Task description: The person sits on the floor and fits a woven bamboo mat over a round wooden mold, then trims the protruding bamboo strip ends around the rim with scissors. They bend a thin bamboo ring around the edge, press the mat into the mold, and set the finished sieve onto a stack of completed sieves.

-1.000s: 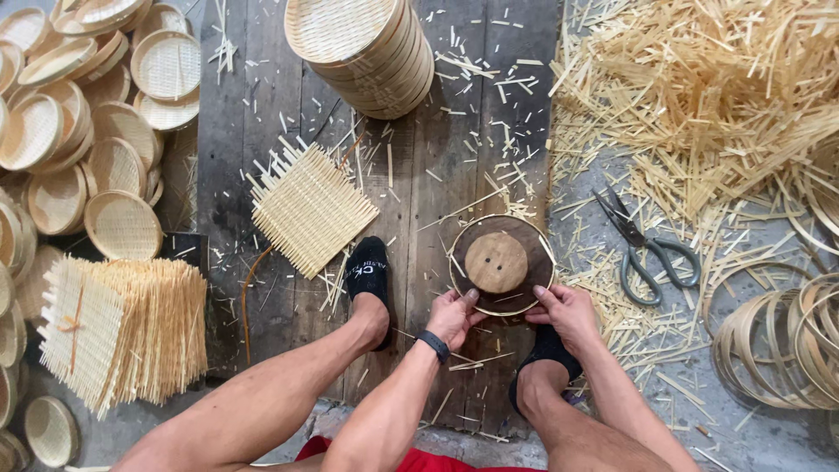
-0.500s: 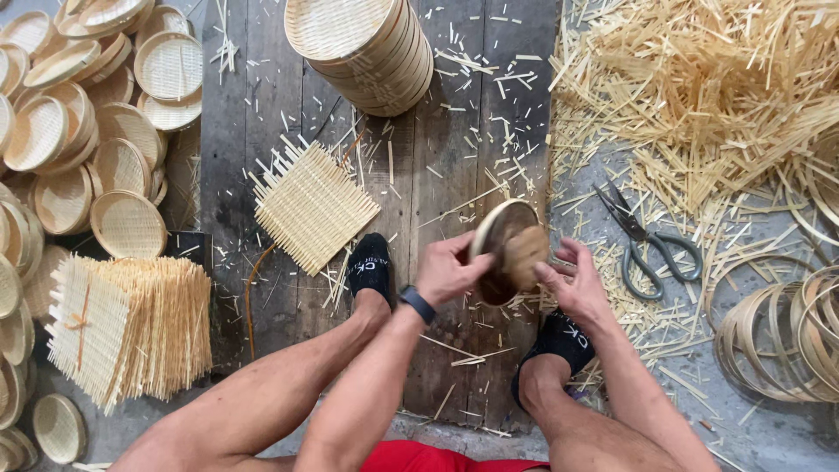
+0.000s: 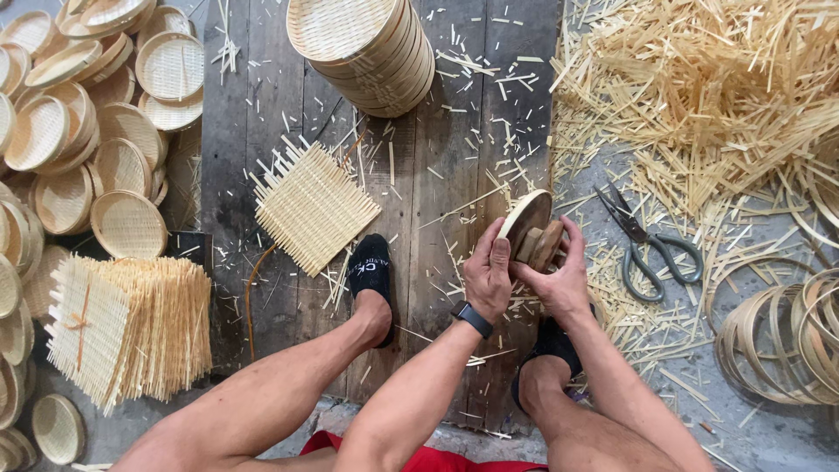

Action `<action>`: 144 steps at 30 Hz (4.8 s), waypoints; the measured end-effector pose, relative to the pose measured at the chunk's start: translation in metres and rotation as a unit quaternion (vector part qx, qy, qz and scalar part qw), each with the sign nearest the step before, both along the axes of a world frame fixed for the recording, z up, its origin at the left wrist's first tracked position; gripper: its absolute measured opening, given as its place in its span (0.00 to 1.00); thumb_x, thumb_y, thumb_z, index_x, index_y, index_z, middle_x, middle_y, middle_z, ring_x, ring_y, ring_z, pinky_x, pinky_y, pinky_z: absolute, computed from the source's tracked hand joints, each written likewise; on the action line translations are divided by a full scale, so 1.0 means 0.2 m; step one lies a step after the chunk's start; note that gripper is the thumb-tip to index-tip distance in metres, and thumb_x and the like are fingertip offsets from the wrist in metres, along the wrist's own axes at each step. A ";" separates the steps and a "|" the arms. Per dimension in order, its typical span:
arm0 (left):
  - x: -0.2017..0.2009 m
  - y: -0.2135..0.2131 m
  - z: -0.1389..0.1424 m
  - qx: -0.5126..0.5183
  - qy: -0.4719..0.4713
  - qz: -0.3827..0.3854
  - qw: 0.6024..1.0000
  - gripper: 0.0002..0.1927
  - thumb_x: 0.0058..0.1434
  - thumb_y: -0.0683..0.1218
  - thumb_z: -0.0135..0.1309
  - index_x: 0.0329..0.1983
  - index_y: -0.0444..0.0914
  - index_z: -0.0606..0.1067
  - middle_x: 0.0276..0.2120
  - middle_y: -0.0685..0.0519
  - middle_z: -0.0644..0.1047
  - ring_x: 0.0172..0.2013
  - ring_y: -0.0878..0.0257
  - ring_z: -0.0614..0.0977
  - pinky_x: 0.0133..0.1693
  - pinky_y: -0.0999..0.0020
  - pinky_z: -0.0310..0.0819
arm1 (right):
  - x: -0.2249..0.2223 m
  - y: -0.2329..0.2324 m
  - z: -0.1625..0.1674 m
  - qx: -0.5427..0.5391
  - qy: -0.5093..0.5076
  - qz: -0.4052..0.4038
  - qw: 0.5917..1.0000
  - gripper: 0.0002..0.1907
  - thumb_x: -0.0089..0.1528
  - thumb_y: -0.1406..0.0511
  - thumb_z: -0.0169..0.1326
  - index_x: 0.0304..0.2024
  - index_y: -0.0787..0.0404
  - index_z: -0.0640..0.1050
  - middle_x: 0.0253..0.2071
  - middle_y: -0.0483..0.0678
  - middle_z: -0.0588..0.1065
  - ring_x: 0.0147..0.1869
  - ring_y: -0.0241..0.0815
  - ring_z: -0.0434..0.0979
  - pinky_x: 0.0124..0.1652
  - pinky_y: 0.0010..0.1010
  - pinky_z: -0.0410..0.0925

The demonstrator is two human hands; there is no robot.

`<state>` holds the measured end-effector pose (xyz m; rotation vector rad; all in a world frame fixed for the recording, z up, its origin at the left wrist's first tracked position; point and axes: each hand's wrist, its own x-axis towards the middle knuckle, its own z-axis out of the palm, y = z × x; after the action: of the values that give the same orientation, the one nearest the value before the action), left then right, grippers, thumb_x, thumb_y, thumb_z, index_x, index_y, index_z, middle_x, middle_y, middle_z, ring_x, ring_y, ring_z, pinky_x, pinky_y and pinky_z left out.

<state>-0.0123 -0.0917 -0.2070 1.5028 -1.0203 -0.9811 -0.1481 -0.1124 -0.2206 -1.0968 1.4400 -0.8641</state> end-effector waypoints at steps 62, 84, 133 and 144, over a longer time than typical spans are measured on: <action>0.50 -1.04 0.13 -0.105 -0.412 -0.299 0.854 0.17 0.64 0.37 0.58 0.55 0.40 0.79 0.56 0.49 0.81 0.61 0.55 0.80 0.62 0.56 0.74 | 0.25 -2.18 -0.61 -0.385 0.392 0.196 0.812 0.26 0.62 0.61 0.55 0.64 0.54 0.76 0.70 0.51 0.67 0.77 0.50 0.61 0.73 0.47 0.51; 1.40 -1.62 0.69 -0.173 -0.568 -0.062 0.802 0.09 0.69 0.42 0.60 0.50 0.37 0.83 0.49 0.47 0.83 0.52 0.52 0.81 0.57 0.58 0.73 | -0.27 0.00 -0.36 -0.142 0.220 0.202 0.944 0.11 0.54 0.69 0.60 0.40 0.57 0.82 0.48 0.50 0.78 0.54 0.52 0.78 0.52 0.40 0.72; 1.10 -1.76 -0.41 0.001 -0.913 -0.357 0.198 0.35 0.67 0.52 0.39 0.72 0.26 0.61 0.74 0.34 0.52 0.72 0.34 0.49 0.67 0.33 0.31 | -0.08 -0.33 -0.27 -0.125 0.300 0.230 0.917 0.18 0.50 0.67 0.62 0.44 0.60 0.79 0.52 0.57 0.72 0.52 0.55 0.76 0.47 0.41 0.73; 1.91 -2.39 -0.55 0.058 -0.914 -0.328 0.232 0.33 0.67 0.52 0.39 0.69 0.27 0.65 0.74 0.35 0.54 0.72 0.35 0.50 0.68 0.35 0.32 | 0.94 -2.01 -0.21 -0.387 0.460 0.504 0.620 0.32 0.60 0.51 0.51 0.59 0.64 0.69 0.63 0.61 0.65 0.72 0.59 0.57 0.67 0.49 0.52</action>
<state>0.3687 -0.5695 -0.3162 1.8409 -3.3733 1.2790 0.0391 -0.5134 -0.2631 -2.9256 0.7571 0.0702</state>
